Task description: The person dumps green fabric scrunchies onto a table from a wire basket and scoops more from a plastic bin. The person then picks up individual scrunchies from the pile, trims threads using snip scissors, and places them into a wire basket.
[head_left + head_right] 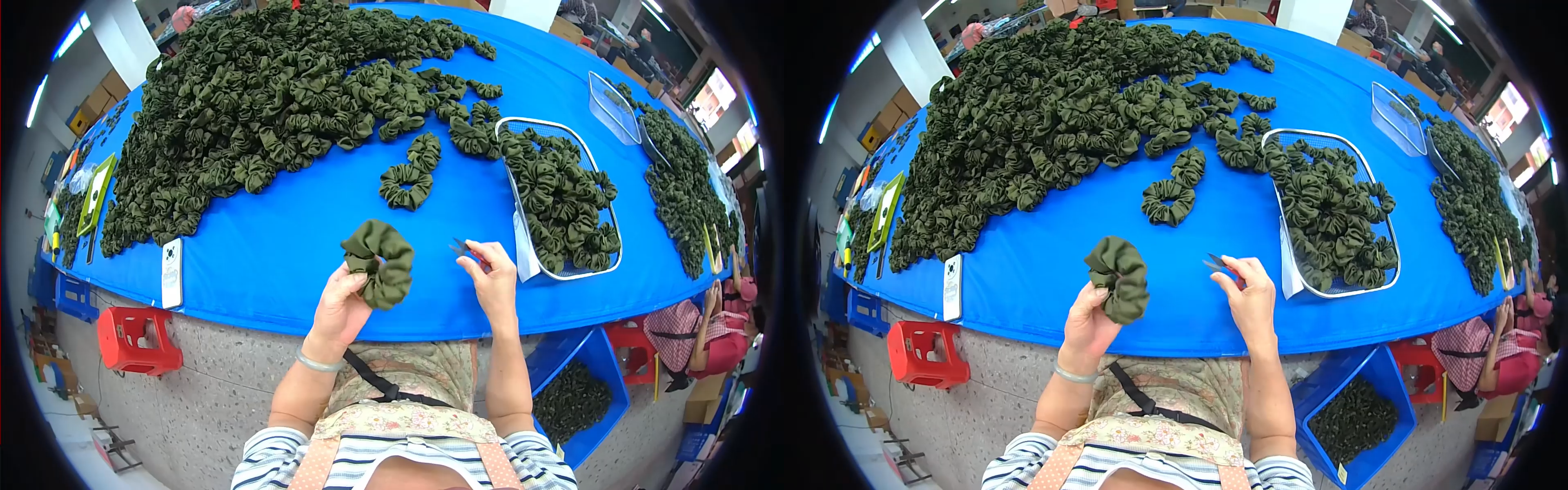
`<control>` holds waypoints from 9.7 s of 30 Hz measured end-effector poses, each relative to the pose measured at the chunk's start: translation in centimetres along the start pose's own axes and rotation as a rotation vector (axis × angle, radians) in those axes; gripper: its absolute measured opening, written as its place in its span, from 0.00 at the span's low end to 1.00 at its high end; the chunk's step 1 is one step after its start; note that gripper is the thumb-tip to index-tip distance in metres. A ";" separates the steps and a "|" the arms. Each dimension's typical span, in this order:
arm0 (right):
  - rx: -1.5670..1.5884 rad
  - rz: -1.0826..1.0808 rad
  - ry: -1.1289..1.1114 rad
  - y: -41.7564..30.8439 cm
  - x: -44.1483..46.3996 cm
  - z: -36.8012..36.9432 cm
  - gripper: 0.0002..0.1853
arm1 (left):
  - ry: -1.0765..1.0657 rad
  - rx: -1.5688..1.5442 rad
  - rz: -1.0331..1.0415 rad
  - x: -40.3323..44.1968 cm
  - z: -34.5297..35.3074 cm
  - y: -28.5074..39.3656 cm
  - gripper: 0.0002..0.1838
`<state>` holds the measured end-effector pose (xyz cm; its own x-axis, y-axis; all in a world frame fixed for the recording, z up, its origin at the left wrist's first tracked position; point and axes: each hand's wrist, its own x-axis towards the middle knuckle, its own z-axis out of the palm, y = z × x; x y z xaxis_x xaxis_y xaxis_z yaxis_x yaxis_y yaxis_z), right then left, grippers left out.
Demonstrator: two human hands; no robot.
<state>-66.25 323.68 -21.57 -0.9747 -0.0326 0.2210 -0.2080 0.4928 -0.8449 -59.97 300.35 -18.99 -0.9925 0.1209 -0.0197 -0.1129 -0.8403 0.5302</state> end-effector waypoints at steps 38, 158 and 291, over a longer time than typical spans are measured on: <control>0.821 0.311 -0.450 -5.2 -0.7 -1.3 0.03 | 0.037 0.501 -0.268 1.0 0.1 4.4 0.20; -0.063 -0.422 1.029 -2.7 5.1 -14.4 0.11 | -0.115 0.766 0.085 1.5 1.3 -1.3 0.24; 0.768 0.201 -0.093 -4.8 -2.2 -0.8 0.04 | 0.166 0.485 -0.056 0.9 3.5 -2.1 0.04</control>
<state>-63.05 322.06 -17.63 -0.9953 -0.0956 0.0157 0.0076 -0.2387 -0.9711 -60.49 304.10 -17.14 -0.9842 0.0402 -0.1725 -0.1700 -0.4881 0.8561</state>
